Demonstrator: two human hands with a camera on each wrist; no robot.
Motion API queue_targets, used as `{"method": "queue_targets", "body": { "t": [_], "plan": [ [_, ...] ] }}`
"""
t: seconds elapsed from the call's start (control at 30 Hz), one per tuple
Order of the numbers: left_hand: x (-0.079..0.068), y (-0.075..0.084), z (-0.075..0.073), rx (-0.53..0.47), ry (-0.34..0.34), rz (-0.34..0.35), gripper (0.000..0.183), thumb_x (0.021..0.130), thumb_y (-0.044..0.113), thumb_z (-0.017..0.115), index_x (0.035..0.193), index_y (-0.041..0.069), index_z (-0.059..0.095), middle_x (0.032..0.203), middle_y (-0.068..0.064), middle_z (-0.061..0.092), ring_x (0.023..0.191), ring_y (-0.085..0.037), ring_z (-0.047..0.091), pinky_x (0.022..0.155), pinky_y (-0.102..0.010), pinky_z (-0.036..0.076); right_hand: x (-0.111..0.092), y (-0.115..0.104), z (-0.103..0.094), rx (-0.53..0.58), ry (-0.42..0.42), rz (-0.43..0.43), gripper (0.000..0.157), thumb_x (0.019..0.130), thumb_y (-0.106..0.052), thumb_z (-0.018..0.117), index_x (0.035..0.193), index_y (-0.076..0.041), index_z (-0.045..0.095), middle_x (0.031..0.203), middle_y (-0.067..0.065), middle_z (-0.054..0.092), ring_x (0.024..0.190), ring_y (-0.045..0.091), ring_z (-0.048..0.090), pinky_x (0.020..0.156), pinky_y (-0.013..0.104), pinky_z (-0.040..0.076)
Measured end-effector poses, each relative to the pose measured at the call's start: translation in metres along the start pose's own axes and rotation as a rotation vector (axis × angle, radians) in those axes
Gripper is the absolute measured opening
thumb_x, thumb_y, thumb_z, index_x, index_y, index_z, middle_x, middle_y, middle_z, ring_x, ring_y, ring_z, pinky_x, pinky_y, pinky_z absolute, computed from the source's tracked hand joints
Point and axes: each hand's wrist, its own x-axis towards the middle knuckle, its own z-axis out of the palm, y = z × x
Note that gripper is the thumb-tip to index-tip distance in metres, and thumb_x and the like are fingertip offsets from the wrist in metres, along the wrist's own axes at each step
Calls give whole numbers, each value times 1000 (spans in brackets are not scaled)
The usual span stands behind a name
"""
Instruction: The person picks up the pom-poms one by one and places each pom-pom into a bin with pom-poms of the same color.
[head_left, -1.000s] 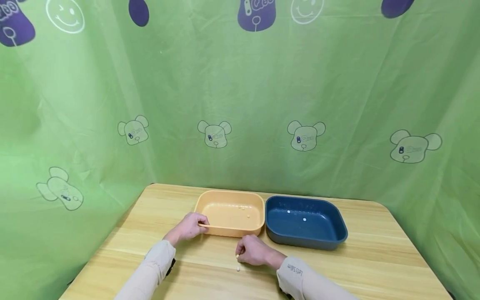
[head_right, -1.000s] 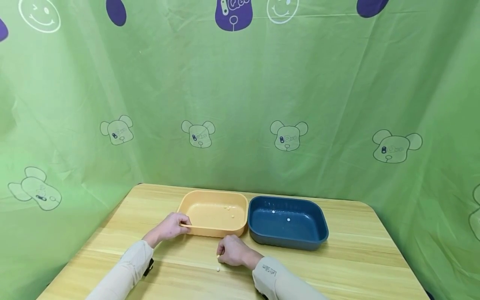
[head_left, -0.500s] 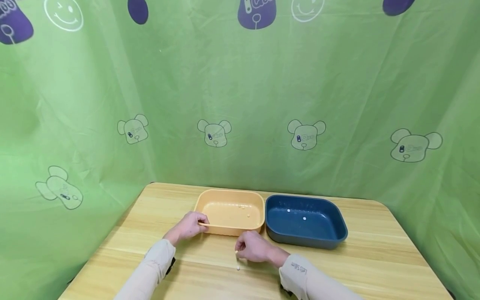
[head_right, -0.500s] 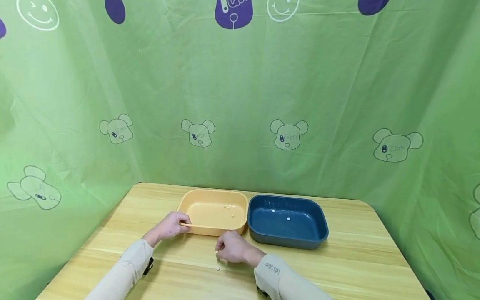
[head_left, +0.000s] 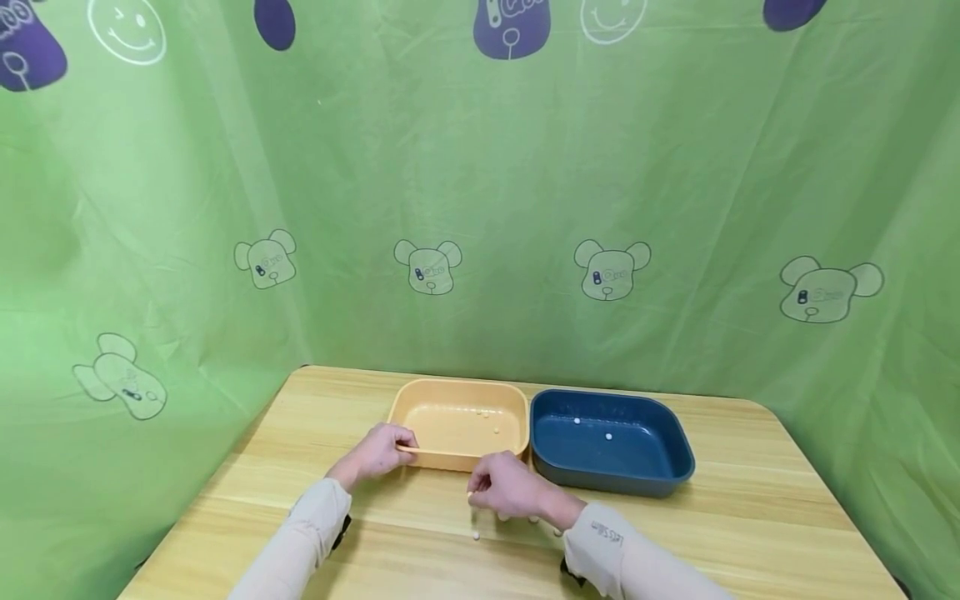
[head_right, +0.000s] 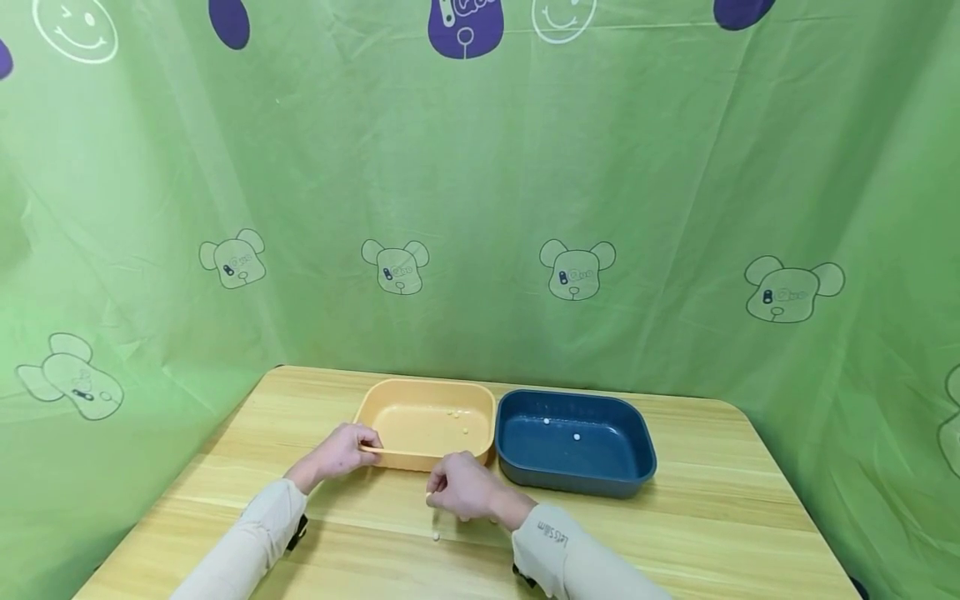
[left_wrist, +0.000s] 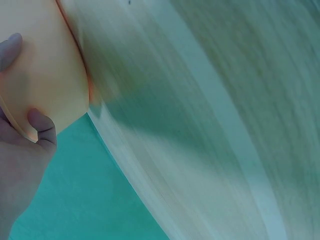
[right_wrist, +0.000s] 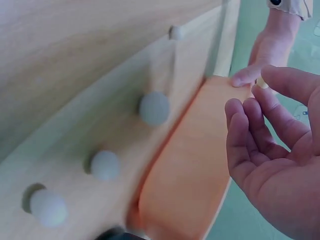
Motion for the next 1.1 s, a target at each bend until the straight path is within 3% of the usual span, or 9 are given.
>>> {"method": "queue_targets", "body": {
  "t": [0.57, 0.8, 1.1],
  "plan": [
    [0, 1, 1, 2, -2, -30, 15, 78, 5, 73, 72, 18, 67, 70, 13, 58, 68, -5, 51, 68, -26, 43, 3, -8, -29, 14, 78, 21, 6, 82, -15, 71, 78, -17, 67, 73, -11, 58, 68, 5, 53, 63, 23, 47],
    [0, 0, 0, 6, 11, 5, 15, 77, 4, 73, 72, 17, 67, 70, 12, 59, 67, -5, 50, 66, -26, 43, 8, 1, -38, 66, 160, 64, 6, 83, -15, 71, 79, -17, 67, 72, -10, 59, 67, 8, 54, 62, 24, 47],
    [0, 1, 1, 20, 12, -15, 14, 77, 5, 74, 72, 16, 67, 70, 12, 59, 68, -5, 50, 67, -27, 43, 12, 17, -41, 105, 260, 151, 5, 84, -11, 69, 80, -13, 66, 72, -6, 59, 68, 11, 53, 63, 25, 46]
  ]
}}
